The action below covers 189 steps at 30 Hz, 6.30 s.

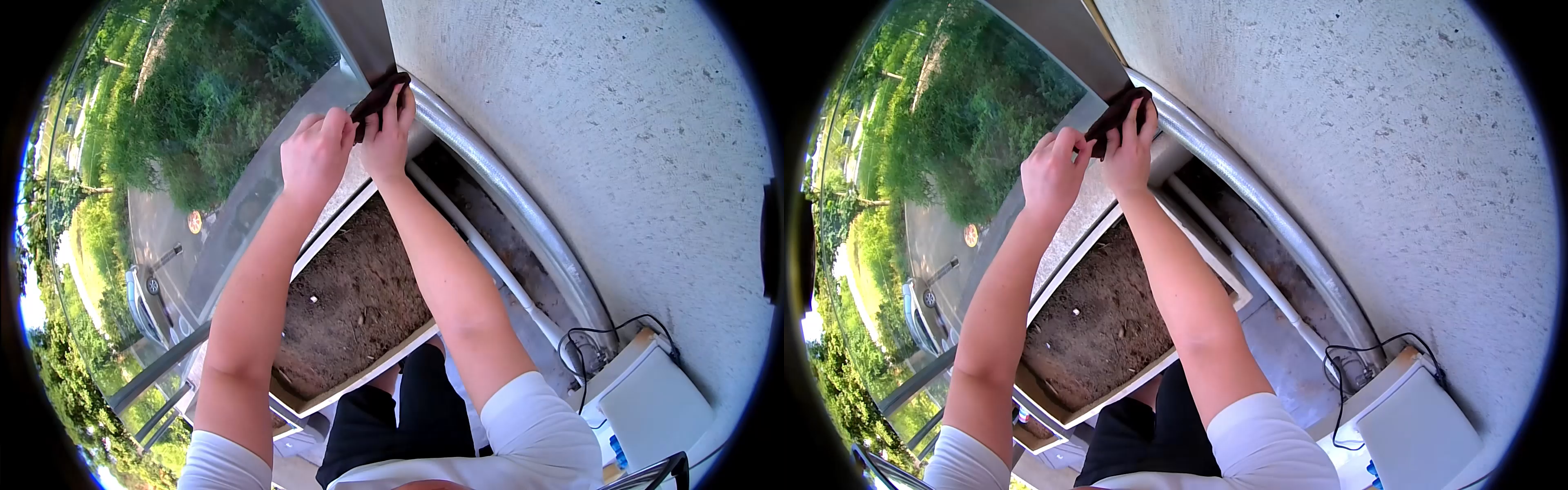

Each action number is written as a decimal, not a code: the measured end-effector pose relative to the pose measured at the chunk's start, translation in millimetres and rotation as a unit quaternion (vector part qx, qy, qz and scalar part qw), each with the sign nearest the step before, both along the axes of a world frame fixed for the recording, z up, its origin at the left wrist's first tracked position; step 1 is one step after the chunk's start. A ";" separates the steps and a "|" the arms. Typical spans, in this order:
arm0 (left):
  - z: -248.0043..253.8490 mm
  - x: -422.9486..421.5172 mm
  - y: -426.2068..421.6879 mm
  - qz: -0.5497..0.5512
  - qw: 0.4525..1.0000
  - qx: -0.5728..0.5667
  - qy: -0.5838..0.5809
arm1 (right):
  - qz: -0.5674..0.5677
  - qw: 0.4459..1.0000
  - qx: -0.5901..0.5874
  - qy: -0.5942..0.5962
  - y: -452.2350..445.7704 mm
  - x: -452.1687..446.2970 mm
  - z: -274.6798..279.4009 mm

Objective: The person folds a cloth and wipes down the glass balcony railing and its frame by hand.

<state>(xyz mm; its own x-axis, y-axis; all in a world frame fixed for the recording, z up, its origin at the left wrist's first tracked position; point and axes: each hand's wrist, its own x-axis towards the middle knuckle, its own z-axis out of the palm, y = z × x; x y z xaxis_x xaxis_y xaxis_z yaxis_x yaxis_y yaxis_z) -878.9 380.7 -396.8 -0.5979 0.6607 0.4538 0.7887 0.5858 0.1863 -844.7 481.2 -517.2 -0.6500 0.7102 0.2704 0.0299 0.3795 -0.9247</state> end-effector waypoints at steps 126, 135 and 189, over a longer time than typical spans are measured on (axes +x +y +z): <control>320.9 -28.7 -142.7 -0.123 0.968 -0.218 -0.005 | -0.070 0.978 0.042 0.193 -106.8 -57.9 351.5; 332.7 -31.9 -145.4 -0.162 0.951 -0.252 -0.075 | -0.071 0.977 0.043 0.195 -110.5 -57.6 336.9; 324.9 -39.9 -141.3 -0.199 0.947 -0.217 -0.129 | -0.159 0.971 -0.100 0.149 -112.3 -60.0 322.8</control>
<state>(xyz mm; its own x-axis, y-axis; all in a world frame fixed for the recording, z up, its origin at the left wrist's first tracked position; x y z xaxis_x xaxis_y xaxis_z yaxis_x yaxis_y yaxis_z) -918.8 239.4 -71.9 -0.3154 0.9481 -0.0399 0.9245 0.3164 0.2126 -904.6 368.9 -194.3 -0.3028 0.9201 0.2486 -0.1631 0.2070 -0.9647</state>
